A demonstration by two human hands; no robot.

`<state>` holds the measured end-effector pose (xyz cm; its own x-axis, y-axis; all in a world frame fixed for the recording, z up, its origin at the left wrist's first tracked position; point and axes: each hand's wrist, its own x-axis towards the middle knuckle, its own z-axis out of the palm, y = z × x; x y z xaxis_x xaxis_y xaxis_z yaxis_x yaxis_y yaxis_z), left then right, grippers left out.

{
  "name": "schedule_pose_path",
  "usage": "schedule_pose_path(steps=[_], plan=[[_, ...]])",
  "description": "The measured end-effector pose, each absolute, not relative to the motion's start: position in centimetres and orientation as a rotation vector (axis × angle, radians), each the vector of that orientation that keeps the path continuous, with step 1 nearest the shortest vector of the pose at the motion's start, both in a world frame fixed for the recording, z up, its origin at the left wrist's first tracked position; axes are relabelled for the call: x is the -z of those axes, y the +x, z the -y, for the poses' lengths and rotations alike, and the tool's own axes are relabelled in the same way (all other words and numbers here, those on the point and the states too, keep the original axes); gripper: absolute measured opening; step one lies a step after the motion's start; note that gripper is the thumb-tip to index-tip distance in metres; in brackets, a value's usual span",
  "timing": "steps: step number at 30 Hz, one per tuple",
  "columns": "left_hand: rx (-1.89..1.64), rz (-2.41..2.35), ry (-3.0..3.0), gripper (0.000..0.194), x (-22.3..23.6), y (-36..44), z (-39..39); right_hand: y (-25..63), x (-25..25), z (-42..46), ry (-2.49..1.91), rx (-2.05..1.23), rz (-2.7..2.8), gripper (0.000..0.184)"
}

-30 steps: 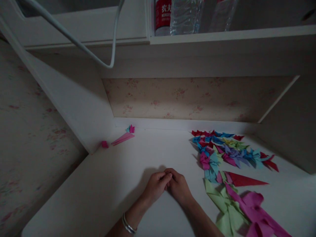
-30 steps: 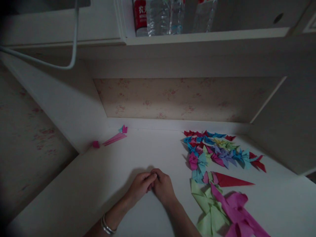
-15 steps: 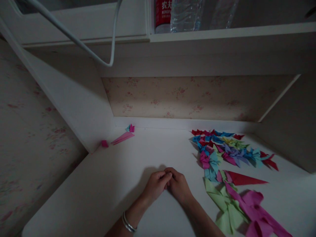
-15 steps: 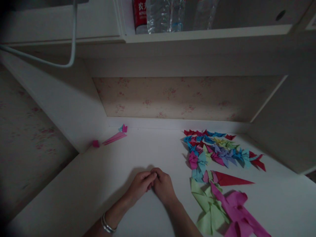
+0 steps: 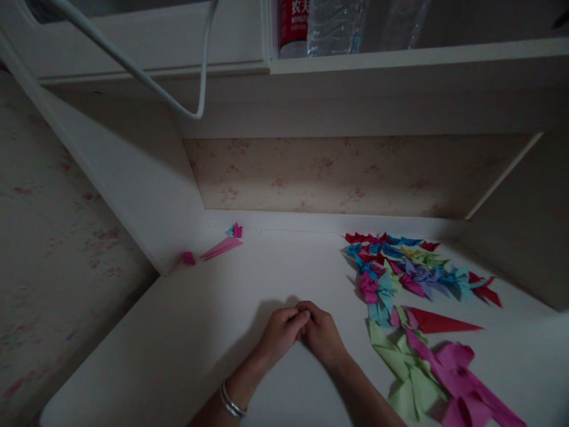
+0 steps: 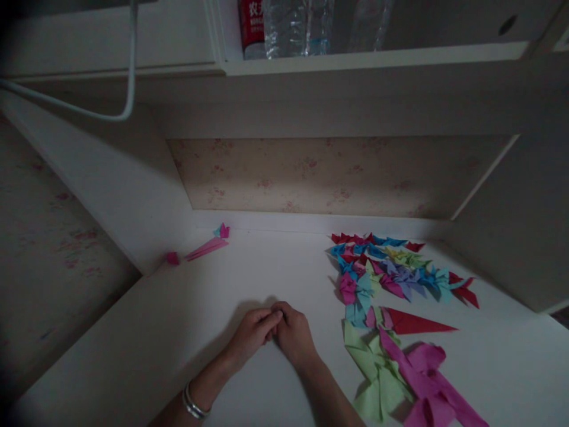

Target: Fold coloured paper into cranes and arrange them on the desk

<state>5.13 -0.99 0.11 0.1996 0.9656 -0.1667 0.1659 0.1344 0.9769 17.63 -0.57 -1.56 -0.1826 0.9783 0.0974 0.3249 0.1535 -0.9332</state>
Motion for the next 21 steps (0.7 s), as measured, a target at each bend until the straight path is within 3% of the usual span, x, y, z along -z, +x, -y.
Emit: schedule_pose_path(steps=[21], plan=[[-0.864,-1.214,1.275,0.039,-0.3,5.19,1.05,17.7,1.43,0.63,-1.287,-1.008,1.665,0.024]])
